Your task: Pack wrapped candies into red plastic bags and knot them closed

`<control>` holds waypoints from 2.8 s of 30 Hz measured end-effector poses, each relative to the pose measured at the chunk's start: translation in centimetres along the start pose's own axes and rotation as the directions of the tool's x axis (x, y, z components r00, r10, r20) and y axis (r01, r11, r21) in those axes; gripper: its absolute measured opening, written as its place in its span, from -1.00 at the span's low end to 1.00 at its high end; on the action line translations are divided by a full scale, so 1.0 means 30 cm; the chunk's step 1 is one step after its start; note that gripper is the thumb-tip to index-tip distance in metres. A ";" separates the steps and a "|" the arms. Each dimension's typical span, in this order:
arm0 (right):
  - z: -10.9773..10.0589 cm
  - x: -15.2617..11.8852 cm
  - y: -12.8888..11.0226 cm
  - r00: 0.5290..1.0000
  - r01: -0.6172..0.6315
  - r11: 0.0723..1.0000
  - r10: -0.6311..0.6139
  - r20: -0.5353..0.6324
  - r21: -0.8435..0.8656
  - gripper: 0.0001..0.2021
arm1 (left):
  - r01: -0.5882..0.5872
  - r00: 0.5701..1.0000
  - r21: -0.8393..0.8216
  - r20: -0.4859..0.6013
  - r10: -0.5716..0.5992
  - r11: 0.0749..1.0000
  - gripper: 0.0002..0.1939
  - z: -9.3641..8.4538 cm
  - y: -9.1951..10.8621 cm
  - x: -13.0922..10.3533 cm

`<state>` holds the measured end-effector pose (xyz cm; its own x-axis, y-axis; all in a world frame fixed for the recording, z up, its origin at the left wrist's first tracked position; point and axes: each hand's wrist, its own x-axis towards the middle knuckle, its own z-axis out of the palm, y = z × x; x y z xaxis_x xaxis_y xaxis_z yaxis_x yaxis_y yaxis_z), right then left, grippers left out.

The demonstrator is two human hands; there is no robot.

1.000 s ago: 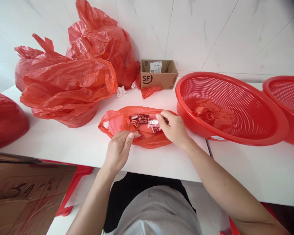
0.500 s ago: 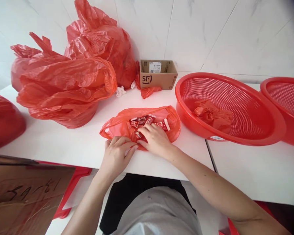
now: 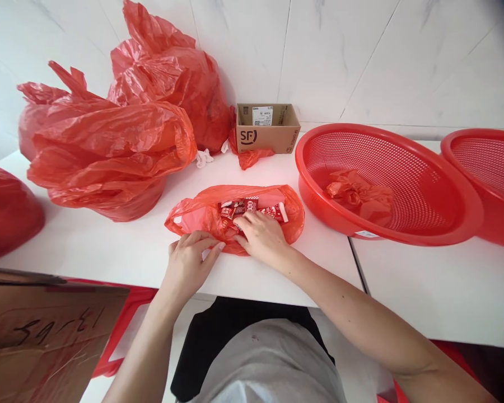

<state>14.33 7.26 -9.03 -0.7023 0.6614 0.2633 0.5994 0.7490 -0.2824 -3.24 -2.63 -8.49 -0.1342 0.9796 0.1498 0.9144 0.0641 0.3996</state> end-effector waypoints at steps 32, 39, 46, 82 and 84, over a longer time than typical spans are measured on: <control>-0.186 -0.035 0.030 0.991 0.095 0.496 -0.128 -0.036 0.863 -0.76 | -0.029 0.972 -0.849 -0.147 -0.183 0.527 -0.78 -0.019 0.150 -0.021; -0.182 -0.033 0.029 0.987 0.140 0.559 -0.144 -0.070 0.817 -0.76 | -0.028 0.969 -0.789 -0.172 -0.178 0.614 -0.81 -0.005 0.131 -0.028; -0.179 -0.032 0.029 0.975 0.222 0.595 -0.160 -0.157 0.772 -0.76 | -0.079 0.956 -0.720 -0.250 -0.151 0.690 -0.81 0.007 0.129 -0.027; -0.066 0.006 0.117 0.984 -0.176 0.976 0.170 -0.061 -0.124 -0.77 | -0.086 0.992 0.345 -0.061 0.113 0.935 -0.64 0.052 0.090 0.296; -0.063 0.008 0.114 0.983 -0.181 0.977 0.177 -0.042 -0.114 -0.78 | -0.080 0.992 0.325 -0.069 0.108 0.942 -0.59 0.068 0.105 0.313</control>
<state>16.94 10.05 -8.20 -0.5684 0.7846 0.2478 0.7562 0.6168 -0.2185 -0.84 7.14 -7.68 -0.0609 0.9654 0.2537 0.9965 0.0444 0.0703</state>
